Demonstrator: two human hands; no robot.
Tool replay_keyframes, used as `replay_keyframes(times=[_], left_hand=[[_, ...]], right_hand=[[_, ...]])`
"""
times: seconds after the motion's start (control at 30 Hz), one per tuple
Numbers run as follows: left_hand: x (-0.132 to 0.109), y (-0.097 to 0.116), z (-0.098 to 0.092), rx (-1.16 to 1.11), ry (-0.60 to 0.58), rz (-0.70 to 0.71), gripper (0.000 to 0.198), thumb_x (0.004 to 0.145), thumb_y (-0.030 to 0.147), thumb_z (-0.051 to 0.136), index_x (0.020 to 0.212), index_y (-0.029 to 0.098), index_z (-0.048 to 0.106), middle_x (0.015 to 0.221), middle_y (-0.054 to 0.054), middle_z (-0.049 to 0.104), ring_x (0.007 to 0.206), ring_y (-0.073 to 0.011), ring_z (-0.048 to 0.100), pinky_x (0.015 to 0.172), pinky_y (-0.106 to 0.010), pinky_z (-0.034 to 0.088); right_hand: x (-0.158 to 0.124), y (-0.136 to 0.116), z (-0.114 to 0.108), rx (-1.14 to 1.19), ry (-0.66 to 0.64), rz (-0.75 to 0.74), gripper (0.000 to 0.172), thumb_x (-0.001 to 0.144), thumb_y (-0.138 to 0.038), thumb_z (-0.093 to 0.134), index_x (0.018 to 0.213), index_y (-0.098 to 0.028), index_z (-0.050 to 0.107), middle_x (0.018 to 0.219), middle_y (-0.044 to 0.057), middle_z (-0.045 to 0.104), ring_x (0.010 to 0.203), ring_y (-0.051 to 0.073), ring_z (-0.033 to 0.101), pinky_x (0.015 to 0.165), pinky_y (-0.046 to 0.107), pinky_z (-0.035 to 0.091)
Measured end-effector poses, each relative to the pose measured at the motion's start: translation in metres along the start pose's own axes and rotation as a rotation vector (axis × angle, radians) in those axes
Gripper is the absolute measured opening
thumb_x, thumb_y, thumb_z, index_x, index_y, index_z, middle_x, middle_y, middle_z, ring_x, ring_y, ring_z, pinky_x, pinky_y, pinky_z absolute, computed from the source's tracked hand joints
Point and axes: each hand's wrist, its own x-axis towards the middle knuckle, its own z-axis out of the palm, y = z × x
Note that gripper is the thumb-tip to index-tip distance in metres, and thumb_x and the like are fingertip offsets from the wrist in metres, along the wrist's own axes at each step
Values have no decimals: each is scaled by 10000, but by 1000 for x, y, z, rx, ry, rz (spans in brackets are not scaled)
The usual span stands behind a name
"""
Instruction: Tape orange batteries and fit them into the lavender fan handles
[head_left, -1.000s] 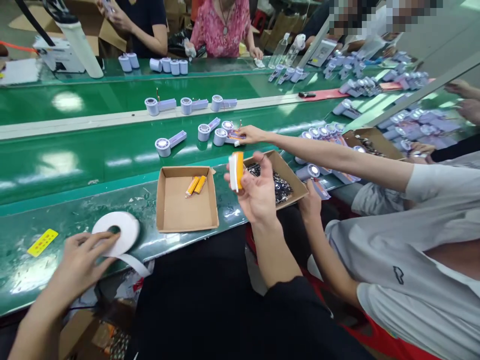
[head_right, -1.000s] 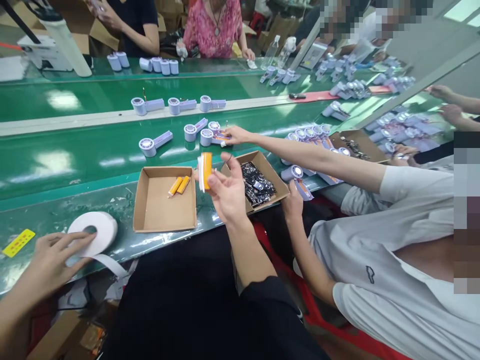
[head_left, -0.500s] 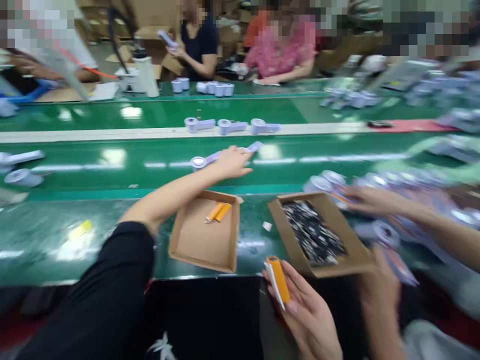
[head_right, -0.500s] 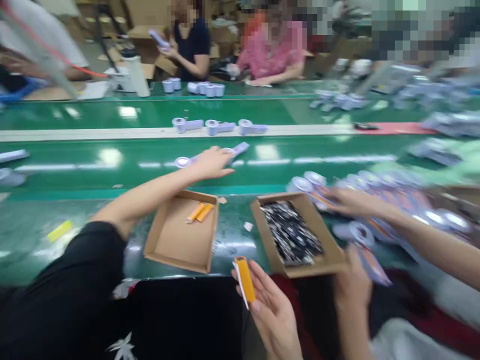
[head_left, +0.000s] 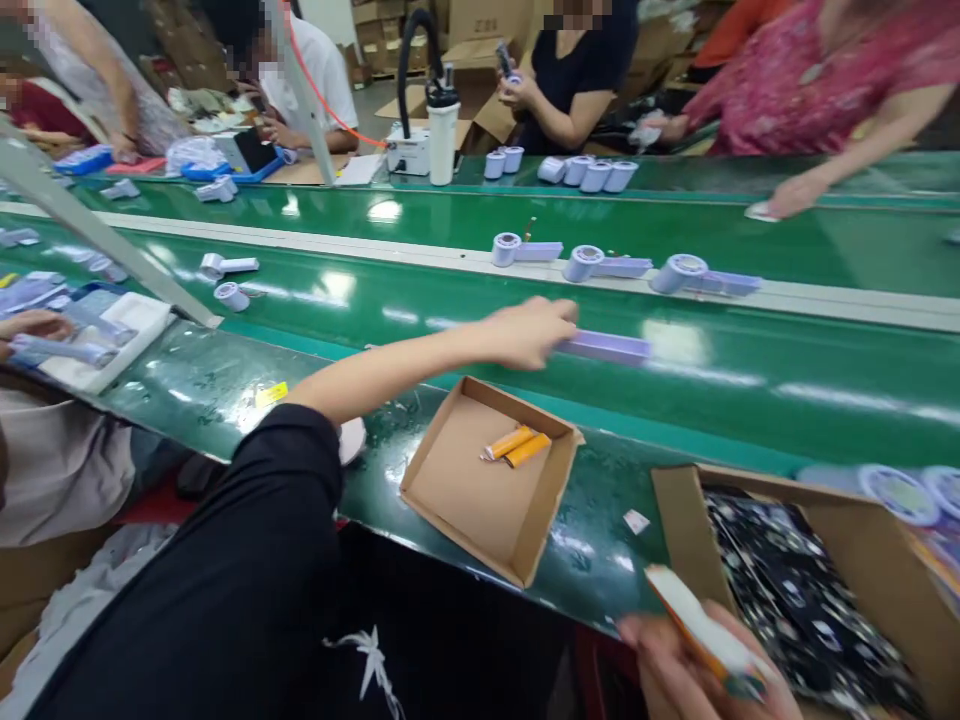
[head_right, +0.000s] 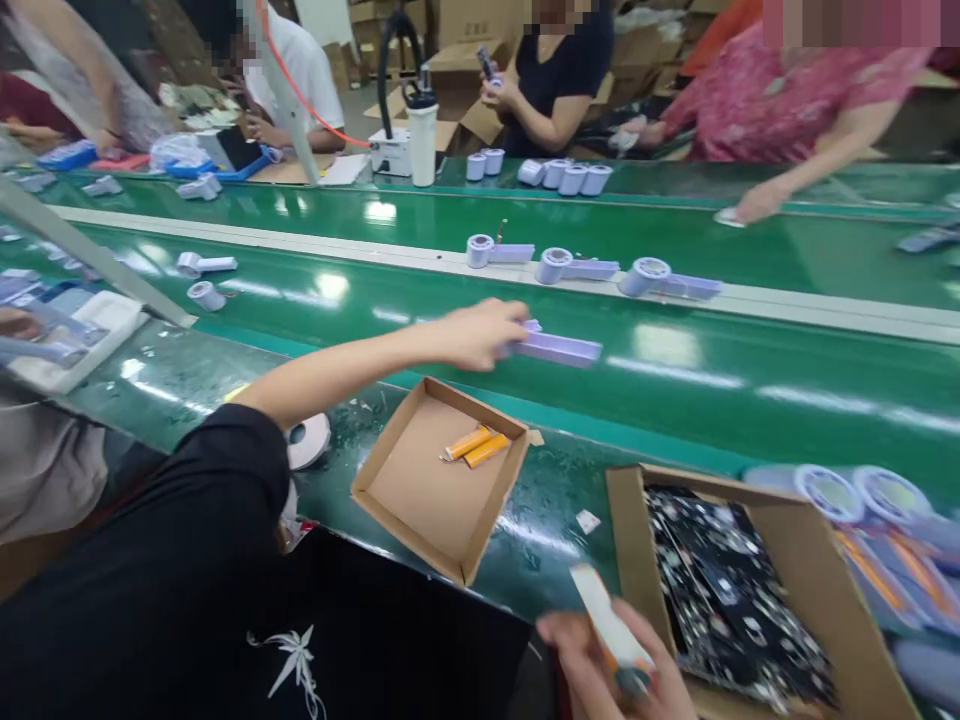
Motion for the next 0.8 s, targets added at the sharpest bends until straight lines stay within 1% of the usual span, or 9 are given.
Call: replay_keyframes(times=[0.03, 0.1, 0.17, 0.23, 0.33, 0.47, 0.6, 0.67, 0.8], left_hand=[[-25, -22, 2, -20, 67, 1, 372, 907, 78, 615, 1247, 118, 761, 1484, -165, 628, 1298, -300, 612, 1062, -441, 507], [-68, -74, 12, -42, 145, -57, 339, 802, 69, 603, 1069, 114, 806, 1269, -150, 725, 1169, -295, 664, 1057, -445, 500], [-97, -126, 32, -82, 199, -154, 327, 790, 145, 597, 1028, 134, 821, 1193, -129, 752, 1108, -277, 677, 1046, -421, 487], [-109, -167, 58, -76, 150, -197, 358, 755, 178, 583, 1012, 140, 830, 1187, -128, 765, 1065, -272, 675, 1026, -407, 474], [-106, -197, 87, -68, 55, -159, 397, 689, 178, 566, 986, 155, 828, 1240, -122, 776, 1131, -289, 664, 1049, -398, 450], [-88, -202, 97, -227, 20, -80, 242, 759, 300, 618, 877, 195, 801, 1275, -82, 785, 1245, -286, 652, 1124, -384, 418], [-79, -207, 97, -510, 14, 17, 335, 832, 482, 659, 907, 183, 789, 1337, -108, 759, 1198, -243, 677, 1043, -315, 464], [-78, -209, 100, -572, 45, 52, 324, 861, 473, 653, 911, 174, 764, 1302, -111, 765, 1136, -223, 686, 983, -286, 472], [-75, -203, 105, -551, 99, 36, 261, 902, 422, 638, 911, 180, 734, 1132, -83, 787, 1015, -209, 661, 924, -286, 442]], right_hand=[[3, -11, 15, -32, 42, -43, 611, 729, -481, 924, 1322, -472, 778, 828, 78, 717, 725, 315, 743, 765, 600, 680], [19, -37, 45, -183, 60, -232, 479, 818, -454, 890, 1263, -287, 822, 858, 95, 726, 666, 252, 679, 688, 495, 657], [47, -68, 74, -324, -7, -482, 410, 884, -463, 848, 1227, -239, 835, 919, 100, 722, 729, 213, 655, 708, 403, 629], [79, -100, 102, -424, -87, -730, 379, 964, -445, 784, 1301, -279, 826, 986, 90, 676, 846, 194, 638, 816, 383, 618], [127, -135, 146, -550, -110, -956, 333, 982, -554, 759, 1152, -294, 877, 1025, 94, 563, 1005, 208, 602, 962, 422, 599], [179, -141, 208, -349, -385, -749, 519, 923, -723, 758, 1041, -227, 856, 1139, 104, 695, 1105, 222, 668, 1075, 436, 580], [217, -116, 254, -169, -521, -375, 855, 807, -819, 803, 1408, -216, 726, 1008, 58, 751, 878, 172, 681, 843, 331, 610], [228, -105, 270, -165, -577, -296, 1000, 805, -820, 799, 1598, -247, 587, 1054, 46, 765, 863, 157, 681, 782, 289, 592], [235, -96, 292, -219, -720, -233, 1064, 825, -792, 798, 1675, -223, 504, 1199, 95, 789, 910, 170, 707, 779, 288, 593]])
